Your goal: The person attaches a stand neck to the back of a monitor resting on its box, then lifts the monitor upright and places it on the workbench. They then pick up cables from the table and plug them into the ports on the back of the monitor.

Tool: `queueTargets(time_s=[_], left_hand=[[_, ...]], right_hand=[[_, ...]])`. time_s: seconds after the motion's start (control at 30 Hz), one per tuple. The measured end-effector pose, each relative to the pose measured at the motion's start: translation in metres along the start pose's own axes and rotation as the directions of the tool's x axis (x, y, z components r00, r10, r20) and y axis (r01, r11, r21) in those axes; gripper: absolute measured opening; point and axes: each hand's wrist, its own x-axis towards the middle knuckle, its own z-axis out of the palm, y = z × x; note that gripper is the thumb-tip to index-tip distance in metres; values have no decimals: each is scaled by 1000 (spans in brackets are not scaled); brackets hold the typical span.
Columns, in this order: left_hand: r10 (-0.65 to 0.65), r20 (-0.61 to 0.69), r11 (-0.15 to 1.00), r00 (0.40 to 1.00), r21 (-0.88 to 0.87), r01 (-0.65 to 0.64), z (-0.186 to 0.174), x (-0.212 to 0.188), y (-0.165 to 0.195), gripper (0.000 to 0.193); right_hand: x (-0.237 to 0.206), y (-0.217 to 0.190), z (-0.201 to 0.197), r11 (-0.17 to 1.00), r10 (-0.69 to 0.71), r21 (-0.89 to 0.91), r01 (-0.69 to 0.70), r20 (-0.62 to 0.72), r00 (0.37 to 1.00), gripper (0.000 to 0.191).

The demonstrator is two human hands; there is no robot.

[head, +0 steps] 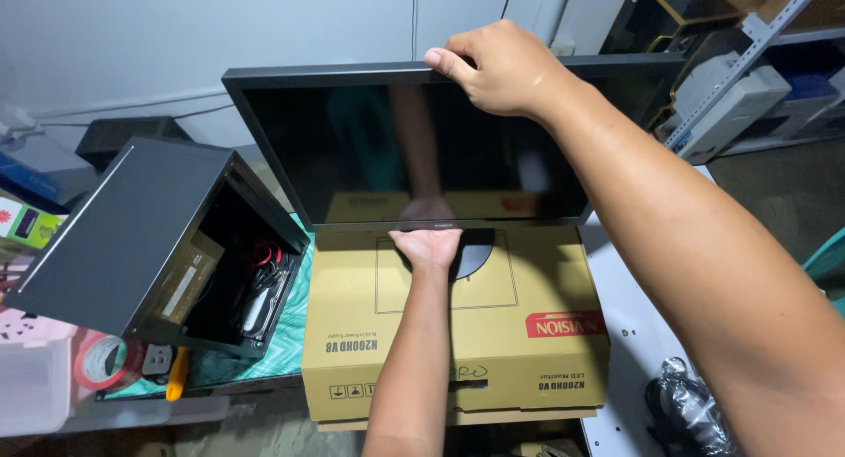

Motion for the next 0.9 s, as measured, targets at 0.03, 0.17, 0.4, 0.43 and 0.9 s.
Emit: queueTargets(time_s=[0.03, 0.17, 0.4, 0.43, 0.9], left_hand=[[-12, 28, 1000, 1000, 6, 12, 2, -1, 0, 90], [-71, 56, 997, 996, 4, 71, 5, -10, 6, 97], [-79, -31, 996, 996, -33, 78, 8, -15, 7, 99], [-76, 27, 997, 997, -23, 76, 7, -13, 6, 87], [-21, 27, 999, 999, -29, 22, -11, 7, 7, 133]], right_hand=[[-1, 4, 0, 1000, 12, -12, -12, -7, 1000, 47], [-14, 38, -5, 997, -32, -69, 21, -148, 988, 40], [-68, 132, -5, 967, -196, -250, 56, -582, 789, 37], [-72, 143, -3, 979, -159, -198, 40, -634, 757, 31], [-219, 204, 120, 307, 887, 926, -221, -194, 419, 72]])
